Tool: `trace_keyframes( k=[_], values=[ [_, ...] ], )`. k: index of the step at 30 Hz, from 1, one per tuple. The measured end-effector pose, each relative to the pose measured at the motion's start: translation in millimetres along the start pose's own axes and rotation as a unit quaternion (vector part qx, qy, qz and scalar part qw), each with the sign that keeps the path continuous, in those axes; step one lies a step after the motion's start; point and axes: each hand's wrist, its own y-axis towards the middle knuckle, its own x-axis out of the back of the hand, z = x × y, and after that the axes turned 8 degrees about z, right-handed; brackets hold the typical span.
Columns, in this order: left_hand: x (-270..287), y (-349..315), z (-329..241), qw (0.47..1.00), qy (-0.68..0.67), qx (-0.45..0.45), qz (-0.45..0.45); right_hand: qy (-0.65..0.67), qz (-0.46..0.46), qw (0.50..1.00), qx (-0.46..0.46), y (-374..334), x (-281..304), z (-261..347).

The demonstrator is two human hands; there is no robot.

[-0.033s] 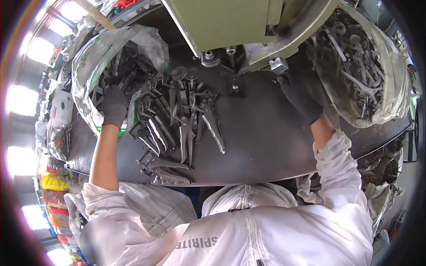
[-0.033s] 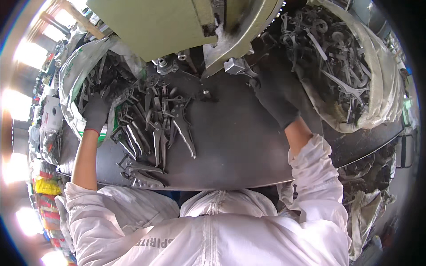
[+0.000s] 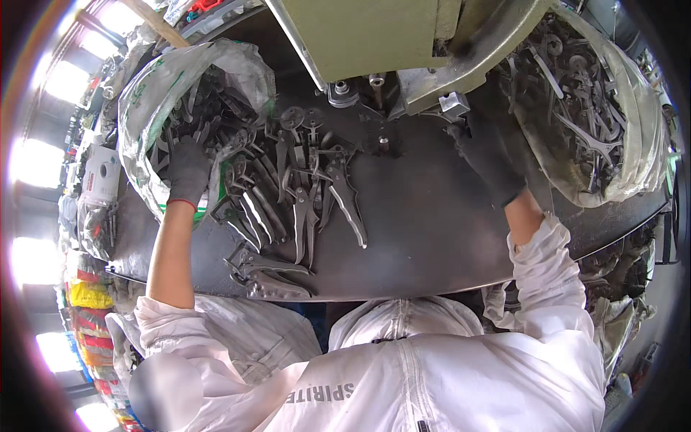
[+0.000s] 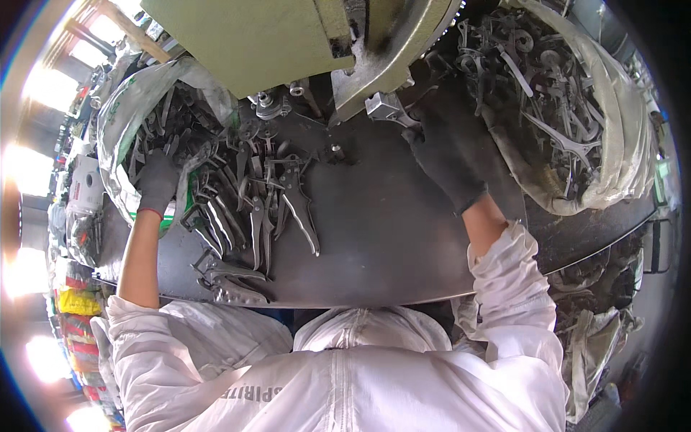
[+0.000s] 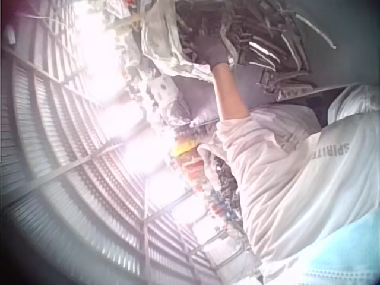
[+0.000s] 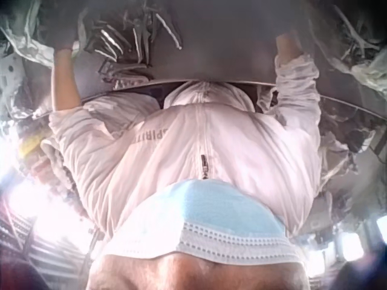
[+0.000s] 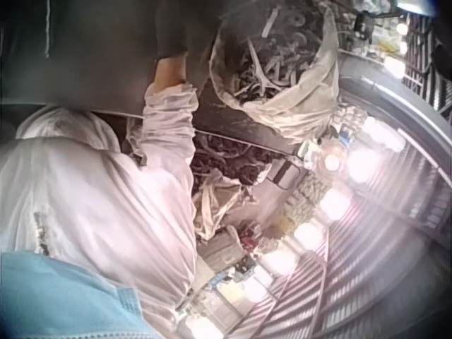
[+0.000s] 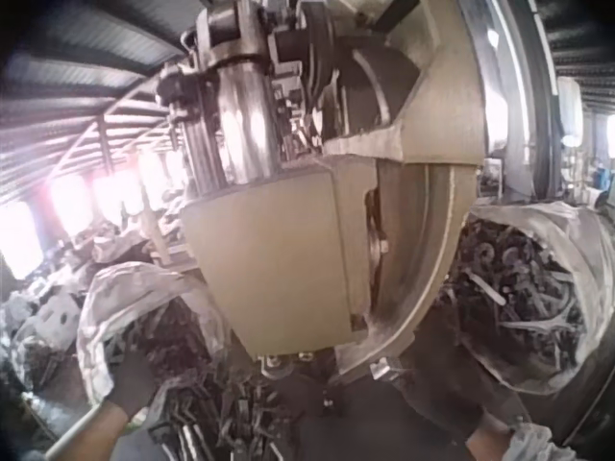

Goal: The person assembles small metal plates and metal clips using a machine press.

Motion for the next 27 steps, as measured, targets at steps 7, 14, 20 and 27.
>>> trace_keyframes(
  k=[7,14,20,27],
  values=[
    [70,-58,-93,0.861,-0.478,-0.112,0.13,0.541,0.074,0.821,-0.167,-9,2,57],
    [28,-86,-200,0.649,-0.68,-0.246,0.238,0.52,0.087,0.833,-0.167,-6,-4,108],
    [60,-72,-205,0.703,-0.603,-0.308,0.218,0.471,0.095,0.866,-0.137,-7,-8,107],
    [47,-66,-201,0.823,-0.279,-0.495,-0.016,0.457,0.176,0.861,-0.135,-3,-6,114]
  ],
)
